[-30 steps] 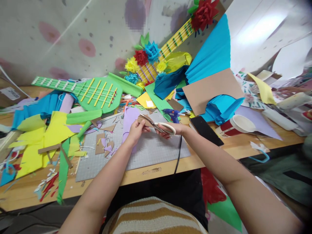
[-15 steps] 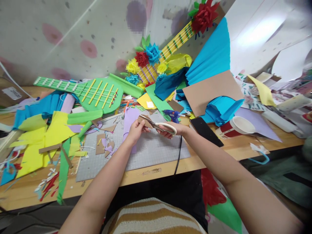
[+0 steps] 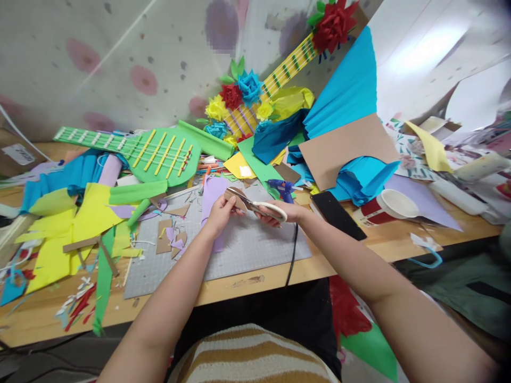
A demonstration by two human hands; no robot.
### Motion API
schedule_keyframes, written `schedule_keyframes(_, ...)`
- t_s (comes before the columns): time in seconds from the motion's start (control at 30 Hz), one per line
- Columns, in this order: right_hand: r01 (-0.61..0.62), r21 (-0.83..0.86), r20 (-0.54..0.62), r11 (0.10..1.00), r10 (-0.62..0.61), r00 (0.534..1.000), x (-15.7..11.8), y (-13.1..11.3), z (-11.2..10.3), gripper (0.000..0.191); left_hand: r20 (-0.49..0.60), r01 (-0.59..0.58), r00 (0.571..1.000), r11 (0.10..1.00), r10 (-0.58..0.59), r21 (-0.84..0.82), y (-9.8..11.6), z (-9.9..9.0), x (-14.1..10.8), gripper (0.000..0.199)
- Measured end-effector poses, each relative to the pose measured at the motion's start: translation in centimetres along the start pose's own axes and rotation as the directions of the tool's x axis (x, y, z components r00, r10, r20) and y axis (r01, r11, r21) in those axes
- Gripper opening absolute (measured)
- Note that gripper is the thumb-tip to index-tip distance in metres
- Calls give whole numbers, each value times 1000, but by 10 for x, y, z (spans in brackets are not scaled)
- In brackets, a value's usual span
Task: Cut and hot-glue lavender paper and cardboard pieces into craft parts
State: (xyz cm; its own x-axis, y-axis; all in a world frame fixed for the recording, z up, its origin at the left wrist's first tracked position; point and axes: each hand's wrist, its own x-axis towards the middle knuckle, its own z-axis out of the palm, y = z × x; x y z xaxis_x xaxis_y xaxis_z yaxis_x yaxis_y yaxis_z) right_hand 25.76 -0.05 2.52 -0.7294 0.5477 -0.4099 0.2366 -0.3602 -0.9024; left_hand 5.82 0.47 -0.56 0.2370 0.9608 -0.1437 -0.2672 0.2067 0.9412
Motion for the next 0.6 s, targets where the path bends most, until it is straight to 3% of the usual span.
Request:
schedule_keyframes(0.13,-15,31,54,999,13,998,3,0,3,56,3,16,1000,1000,-16,-3,-2,5,-3,31)
schedule_keyframes(0.6,-53,-9,-28,999,52,998,-4,-2,-2,50,119,22,993,999,-27,47,0,-1,-1,36)
